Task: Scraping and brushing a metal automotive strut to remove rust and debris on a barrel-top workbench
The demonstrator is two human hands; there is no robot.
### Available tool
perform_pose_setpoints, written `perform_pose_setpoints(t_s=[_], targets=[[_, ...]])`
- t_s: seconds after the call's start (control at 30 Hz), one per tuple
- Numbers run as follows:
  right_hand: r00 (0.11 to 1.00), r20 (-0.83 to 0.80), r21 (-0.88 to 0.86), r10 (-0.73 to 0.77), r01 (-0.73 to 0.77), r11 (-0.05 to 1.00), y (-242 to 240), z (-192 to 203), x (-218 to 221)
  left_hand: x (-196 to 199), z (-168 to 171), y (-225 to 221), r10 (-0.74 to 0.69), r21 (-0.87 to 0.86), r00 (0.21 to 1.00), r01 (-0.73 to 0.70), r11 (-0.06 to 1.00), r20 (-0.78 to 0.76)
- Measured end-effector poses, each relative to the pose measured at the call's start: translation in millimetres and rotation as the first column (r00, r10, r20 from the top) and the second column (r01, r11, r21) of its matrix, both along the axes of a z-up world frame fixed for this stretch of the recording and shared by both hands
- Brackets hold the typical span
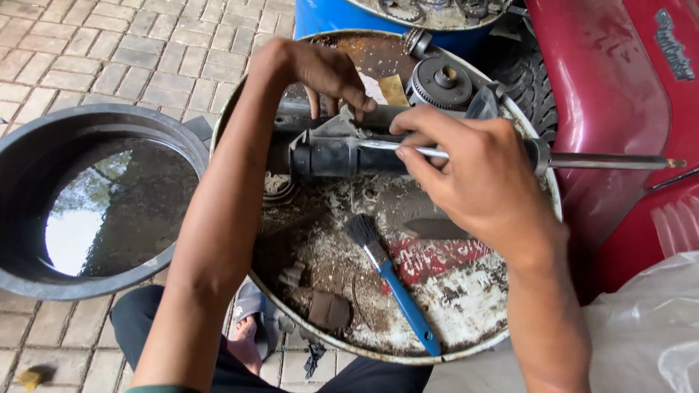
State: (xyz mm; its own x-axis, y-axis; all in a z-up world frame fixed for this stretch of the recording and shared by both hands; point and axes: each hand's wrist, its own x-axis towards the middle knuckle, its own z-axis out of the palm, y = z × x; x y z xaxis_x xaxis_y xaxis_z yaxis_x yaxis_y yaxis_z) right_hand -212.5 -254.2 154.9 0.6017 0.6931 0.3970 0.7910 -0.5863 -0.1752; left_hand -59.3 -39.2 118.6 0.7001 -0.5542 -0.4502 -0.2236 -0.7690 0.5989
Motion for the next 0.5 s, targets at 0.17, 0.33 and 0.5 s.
perform_pose_setpoints(t_s=[0.17, 0.33, 0.5], targets=[[0.987, 0.126, 0.164, -0.103, 0.082, 0.983, -6, -37, 13, 17, -36, 9, -0.135, -0.025, 0.991, 0.134, 0.991, -0.006], [0.994, -0.099, 0.15, -0.036, 0.051, 0.987, -1, -42, 11, 19, -45, 13, -0.141, -0.054, 0.989, 0.143, 0.988, 0.038], [0.96, -0.258, 0.391, 0.106, 0.003, 0.92, 4, -47, 7, 7, -29, 11, -0.141, 0.092, 0.987, 0.133, 0.987, 0.08]])
